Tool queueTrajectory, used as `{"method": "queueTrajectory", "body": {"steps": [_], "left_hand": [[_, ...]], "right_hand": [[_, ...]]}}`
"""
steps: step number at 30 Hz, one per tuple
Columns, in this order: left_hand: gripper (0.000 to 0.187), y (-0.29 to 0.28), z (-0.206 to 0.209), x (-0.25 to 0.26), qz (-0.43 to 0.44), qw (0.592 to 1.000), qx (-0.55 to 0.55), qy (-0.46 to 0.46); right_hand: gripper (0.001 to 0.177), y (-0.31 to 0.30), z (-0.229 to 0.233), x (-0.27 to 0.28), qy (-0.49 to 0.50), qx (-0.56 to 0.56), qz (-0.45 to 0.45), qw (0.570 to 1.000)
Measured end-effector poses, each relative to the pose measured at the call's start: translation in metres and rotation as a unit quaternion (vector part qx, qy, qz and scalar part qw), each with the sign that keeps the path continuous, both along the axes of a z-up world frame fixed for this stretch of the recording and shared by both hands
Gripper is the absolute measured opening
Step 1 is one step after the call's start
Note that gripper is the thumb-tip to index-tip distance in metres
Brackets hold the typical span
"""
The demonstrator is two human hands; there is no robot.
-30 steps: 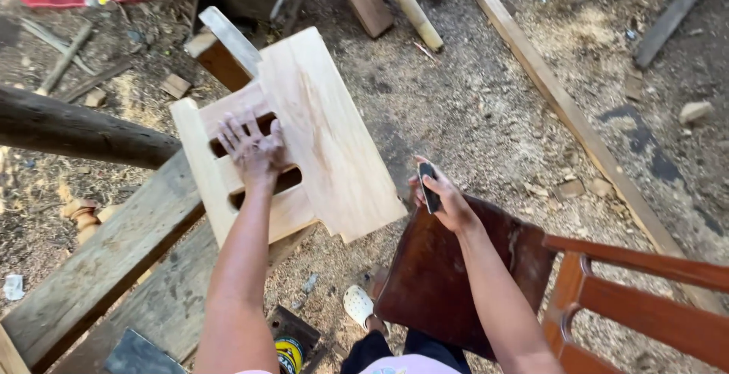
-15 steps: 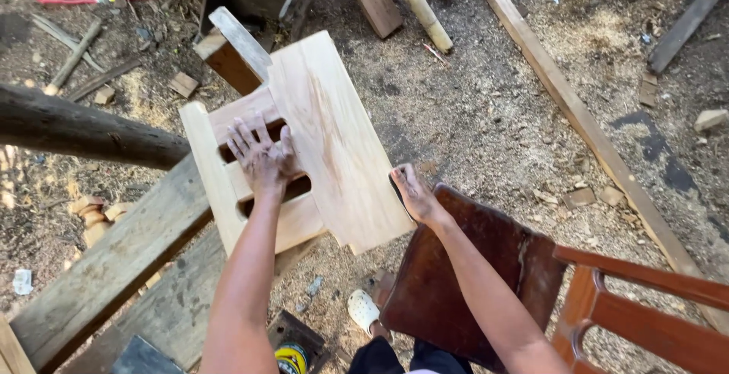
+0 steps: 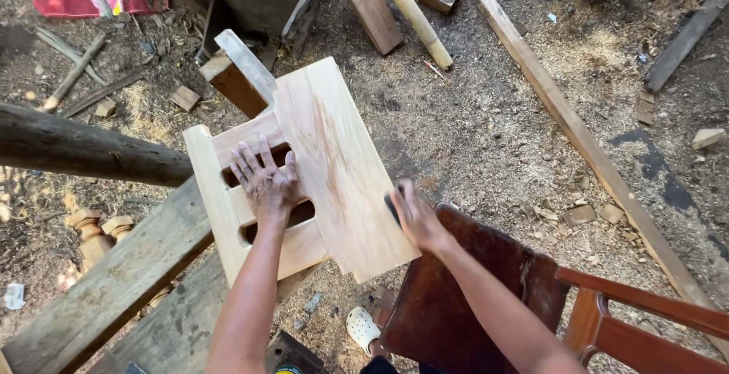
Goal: The person sands a wooden piece with cutouts using a sanding block. They work on the top surface and edges, then flip the piece to sand the underside and edges before placing it on a stack.
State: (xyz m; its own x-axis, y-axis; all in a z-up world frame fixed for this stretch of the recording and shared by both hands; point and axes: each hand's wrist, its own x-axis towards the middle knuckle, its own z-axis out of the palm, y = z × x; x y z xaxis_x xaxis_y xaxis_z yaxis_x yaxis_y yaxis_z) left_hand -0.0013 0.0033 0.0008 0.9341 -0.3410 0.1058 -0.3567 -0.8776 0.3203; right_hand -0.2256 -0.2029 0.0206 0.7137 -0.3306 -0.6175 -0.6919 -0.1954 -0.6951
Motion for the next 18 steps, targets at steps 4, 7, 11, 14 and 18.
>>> {"method": "queueTrajectory", "body": {"steps": [4, 7, 11, 14, 18], "left_hand": [[0.080, 0.000, -0.001, 0.003, 0.001, 1.000, 0.011, -0.001], [0.081, 0.000, 0.002, 0.002, 0.002, 1.000, -0.009, 0.003], [0.079, -0.004, 0.004, -0.005, 0.005, 1.000, -0.015, 0.010], [0.078, -0.001, 0.005, 0.000, 0.005, 1.000, -0.013, 0.000], [0.079, 0.000, 0.002, 0.000, 0.001, 1.000, -0.012, -0.010]], "right_hand": [[0.067, -0.005, -0.021, 0.018, -0.132, -0.081, 0.020, 0.988], [0.071, -0.016, 0.001, 0.078, -0.036, -0.021, 0.001, 0.999], [0.082, -0.027, -0.030, 0.067, -0.088, -0.056, -0.001, 0.995], [0.085, -0.005, -0.031, 0.000, -0.127, -0.053, -0.009, 0.990], [0.085, 0.008, -0.003, -0.022, -0.079, -0.034, 0.001, 0.996]]}}
